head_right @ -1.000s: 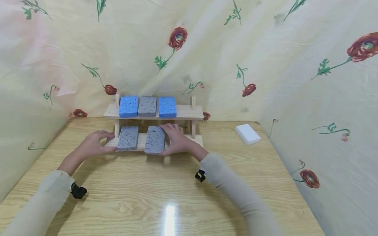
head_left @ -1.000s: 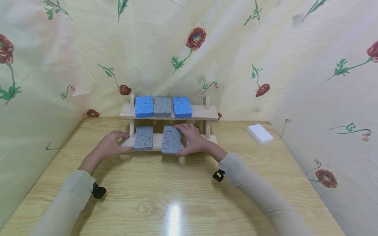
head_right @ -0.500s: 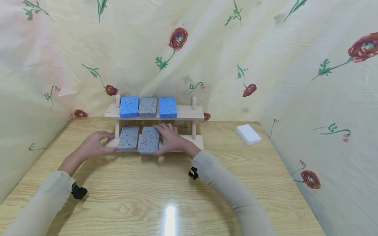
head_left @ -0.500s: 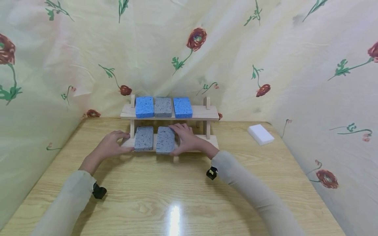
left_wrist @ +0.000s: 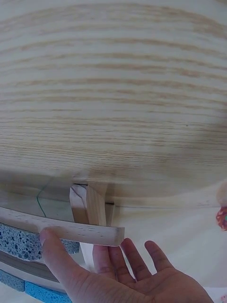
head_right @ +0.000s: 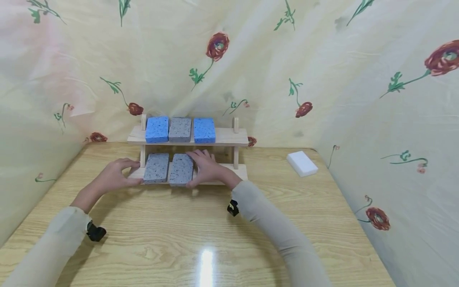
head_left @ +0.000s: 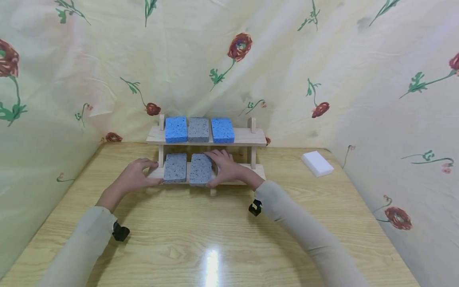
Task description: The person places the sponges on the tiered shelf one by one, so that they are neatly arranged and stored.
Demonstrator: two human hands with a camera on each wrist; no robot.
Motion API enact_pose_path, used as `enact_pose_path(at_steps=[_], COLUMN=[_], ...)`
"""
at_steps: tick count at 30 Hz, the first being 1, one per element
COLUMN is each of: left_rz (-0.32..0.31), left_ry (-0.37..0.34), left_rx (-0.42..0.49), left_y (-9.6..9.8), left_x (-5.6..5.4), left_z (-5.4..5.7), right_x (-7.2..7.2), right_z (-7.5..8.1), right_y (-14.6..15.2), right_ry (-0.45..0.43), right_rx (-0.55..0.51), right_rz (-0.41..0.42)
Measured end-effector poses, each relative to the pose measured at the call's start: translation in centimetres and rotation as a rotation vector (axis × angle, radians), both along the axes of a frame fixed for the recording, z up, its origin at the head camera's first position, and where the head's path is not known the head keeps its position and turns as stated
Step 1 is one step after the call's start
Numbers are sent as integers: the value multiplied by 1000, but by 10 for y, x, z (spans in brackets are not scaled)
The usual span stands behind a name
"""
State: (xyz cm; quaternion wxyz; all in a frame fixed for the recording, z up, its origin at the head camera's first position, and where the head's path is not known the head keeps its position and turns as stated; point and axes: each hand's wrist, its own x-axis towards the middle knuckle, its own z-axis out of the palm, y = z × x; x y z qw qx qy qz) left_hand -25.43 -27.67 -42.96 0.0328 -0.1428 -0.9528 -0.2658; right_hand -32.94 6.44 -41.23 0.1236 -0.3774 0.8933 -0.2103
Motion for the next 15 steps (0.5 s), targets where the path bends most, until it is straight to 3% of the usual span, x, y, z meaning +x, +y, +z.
enact_pose_path(at_steps=[15], left_rz=[2], left_ry=[26], left_rx=[1], left_y=[-1], left_x=[-3], left_z=[-5], right_x=[-2], right_z=[1], right_y=[-4], right_ry=[-25], right_rx=[23], right_rz=[2])
